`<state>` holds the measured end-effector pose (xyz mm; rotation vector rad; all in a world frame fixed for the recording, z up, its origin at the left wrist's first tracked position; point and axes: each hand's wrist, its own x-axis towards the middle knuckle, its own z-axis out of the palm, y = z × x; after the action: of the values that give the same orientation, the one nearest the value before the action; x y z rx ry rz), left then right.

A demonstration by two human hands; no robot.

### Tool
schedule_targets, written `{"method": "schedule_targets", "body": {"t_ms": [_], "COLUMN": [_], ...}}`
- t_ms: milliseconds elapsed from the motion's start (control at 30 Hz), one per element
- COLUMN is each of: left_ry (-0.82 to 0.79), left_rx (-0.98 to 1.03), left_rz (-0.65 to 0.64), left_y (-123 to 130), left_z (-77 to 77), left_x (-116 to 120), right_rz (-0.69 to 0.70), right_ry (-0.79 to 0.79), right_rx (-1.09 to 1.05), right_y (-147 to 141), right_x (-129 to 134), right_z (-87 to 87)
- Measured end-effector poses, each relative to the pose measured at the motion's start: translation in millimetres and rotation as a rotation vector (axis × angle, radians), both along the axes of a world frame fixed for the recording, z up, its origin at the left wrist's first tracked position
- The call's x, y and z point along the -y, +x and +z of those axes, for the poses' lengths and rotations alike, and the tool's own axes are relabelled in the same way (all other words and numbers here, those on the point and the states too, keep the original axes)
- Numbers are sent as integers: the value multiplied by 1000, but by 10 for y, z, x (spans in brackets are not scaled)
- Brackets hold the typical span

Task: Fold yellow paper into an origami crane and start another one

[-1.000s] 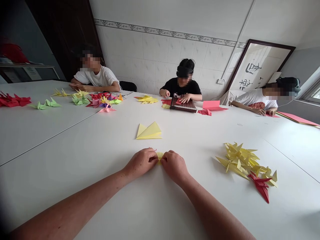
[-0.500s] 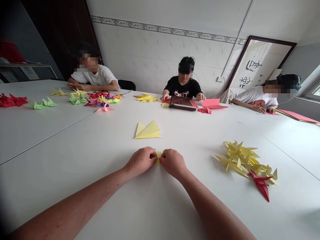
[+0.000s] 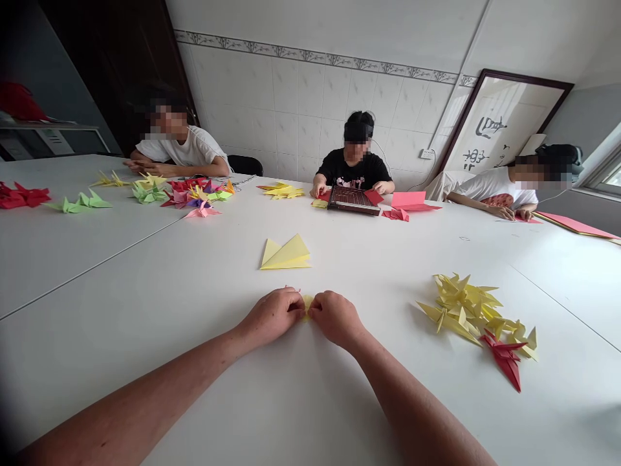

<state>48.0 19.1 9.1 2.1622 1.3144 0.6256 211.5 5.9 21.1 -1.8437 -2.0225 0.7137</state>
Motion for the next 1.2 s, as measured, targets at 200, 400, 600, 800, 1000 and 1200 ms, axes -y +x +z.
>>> {"method": "schedule_targets", "body": {"t_ms": [200, 400, 600, 800, 1000, 1200], "left_ry": [17, 5, -31, -42, -64, -29], "left_rx": [-27, -46, -41, 33, 16, -23], "left_rz": [39, 104, 131, 54, 64, 106], "left_y": [15, 34, 46, 23, 32, 43], "left_z": [-11, -23, -13, -43, -13, -32], "left_x": [6, 5, 9, -17, -5, 4], "right_rz": [-42, -71, -74, -15, -16, -49], "right_ry": [16, 43, 51, 22, 3, 37], "right_rx": [47, 68, 74, 35, 47, 86], "right_y": [-46, -57, -62, -33, -43, -69], "right_x": [-4, -32, -32, 7, 8, -16], "right_z": [2, -60, -68, 4, 11, -50]}}
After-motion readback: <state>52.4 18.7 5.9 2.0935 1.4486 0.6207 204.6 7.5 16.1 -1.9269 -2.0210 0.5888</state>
